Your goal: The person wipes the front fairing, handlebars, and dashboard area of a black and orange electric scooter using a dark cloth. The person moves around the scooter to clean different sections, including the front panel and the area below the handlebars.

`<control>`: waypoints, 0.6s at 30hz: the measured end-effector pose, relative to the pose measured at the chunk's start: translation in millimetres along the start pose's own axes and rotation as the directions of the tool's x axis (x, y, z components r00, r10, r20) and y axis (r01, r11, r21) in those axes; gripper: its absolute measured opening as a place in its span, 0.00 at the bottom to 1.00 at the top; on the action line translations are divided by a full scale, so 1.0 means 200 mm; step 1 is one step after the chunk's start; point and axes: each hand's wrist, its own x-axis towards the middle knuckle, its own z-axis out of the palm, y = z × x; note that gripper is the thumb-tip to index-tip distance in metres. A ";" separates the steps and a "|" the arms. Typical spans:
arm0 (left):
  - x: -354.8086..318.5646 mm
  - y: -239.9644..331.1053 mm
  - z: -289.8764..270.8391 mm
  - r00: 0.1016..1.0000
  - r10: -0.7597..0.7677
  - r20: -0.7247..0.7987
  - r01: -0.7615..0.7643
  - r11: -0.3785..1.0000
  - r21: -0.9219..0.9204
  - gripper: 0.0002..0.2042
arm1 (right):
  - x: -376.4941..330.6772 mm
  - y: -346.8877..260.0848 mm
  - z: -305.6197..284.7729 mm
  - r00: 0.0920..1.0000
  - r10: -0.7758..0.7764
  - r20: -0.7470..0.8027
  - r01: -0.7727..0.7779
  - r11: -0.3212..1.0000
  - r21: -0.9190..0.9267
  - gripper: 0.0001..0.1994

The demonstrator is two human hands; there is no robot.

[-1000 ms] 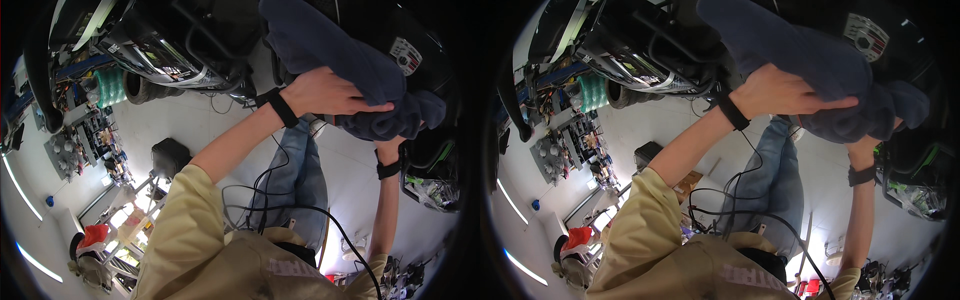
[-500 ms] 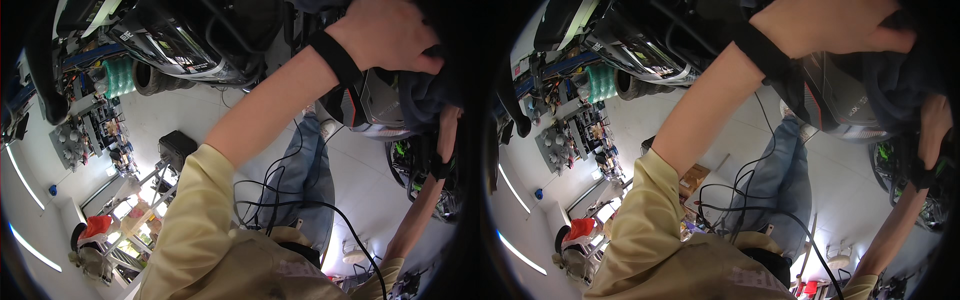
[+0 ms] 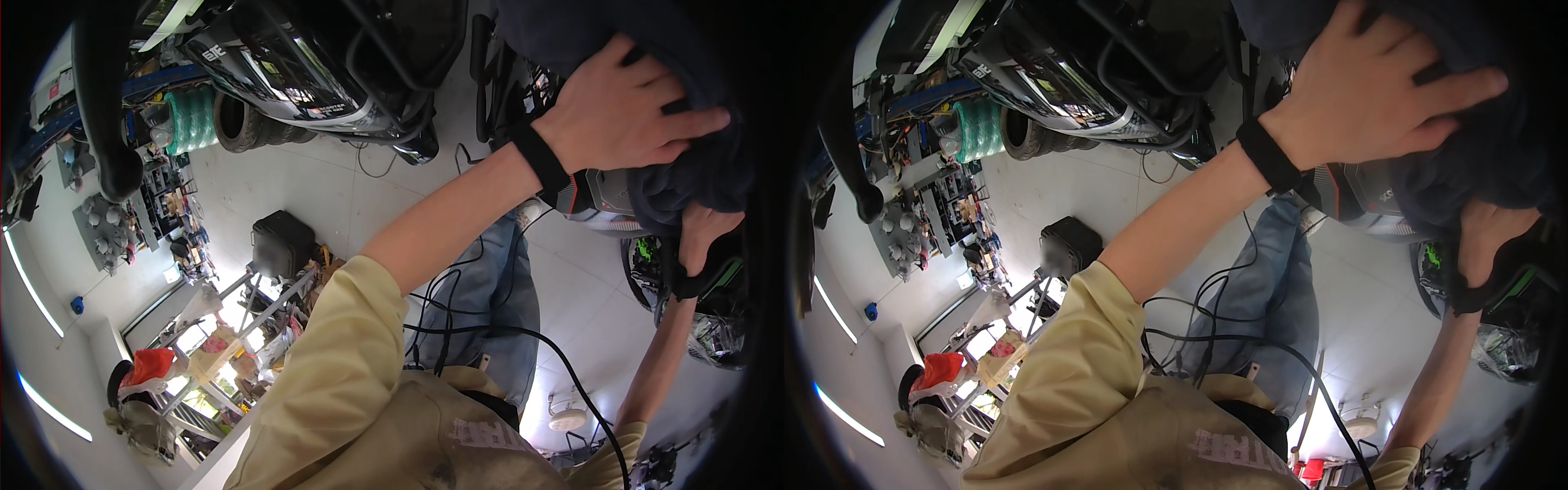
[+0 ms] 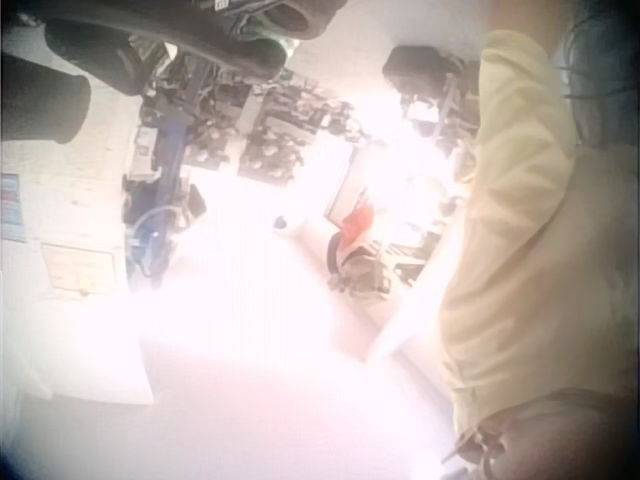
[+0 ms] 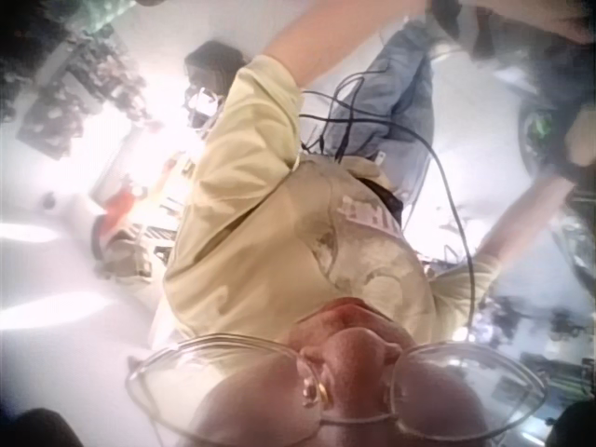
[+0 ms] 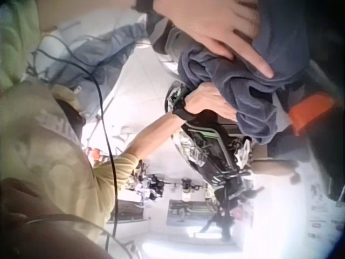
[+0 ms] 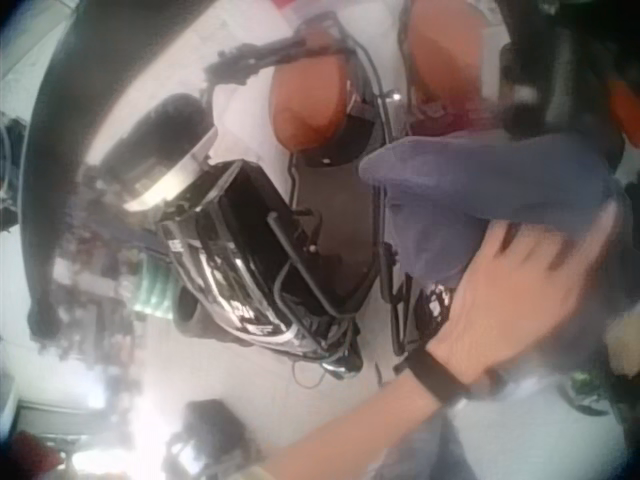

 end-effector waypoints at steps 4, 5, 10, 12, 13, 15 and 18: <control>-0.20 -0.02 -0.08 0.983 0.150 0.108 -0.161 0.982 0.098 0.36 | -0.18 -0.06 0.02 0.999 0.036 0.034 -0.036 0.999 0.001 0.36; -0.25 -0.01 -0.10 0.975 0.178 0.131 -0.192 0.976 0.099 0.36 | -0.22 -0.08 0.03 0.998 0.015 0.069 -0.017 0.999 0.030 0.35; -0.46 0.00 -0.14 0.955 0.221 0.199 -0.218 0.975 -0.036 0.33 | -0.45 -0.17 0.09 0.996 0.023 0.091 -0.029 0.998 0.059 0.31; -0.52 0.01 -0.15 0.941 0.227 0.253 -0.216 0.974 -0.070 0.35 | -0.52 -0.21 0.11 0.994 0.020 0.111 -0.030 0.996 0.083 0.30; -0.55 0.02 -0.15 0.944 0.217 0.249 -0.197 0.975 -0.105 0.36 | -0.55 -0.22 0.13 0.992 0.018 0.121 -0.030 0.995 0.094 0.29; -0.58 0.02 -0.15 0.940 0.231 0.252 -0.207 0.971 -0.116 0.38 | -0.60 -0.26 0.15 0.990 0.012 0.140 -0.029 0.992 0.120 0.28; -0.59 0.01 -0.16 0.924 0.278 0.263 -0.265 0.960 -0.087 0.39 | -0.63 -0.29 0.17 0.986 -0.005 0.166 -0.022 0.988 0.156 0.27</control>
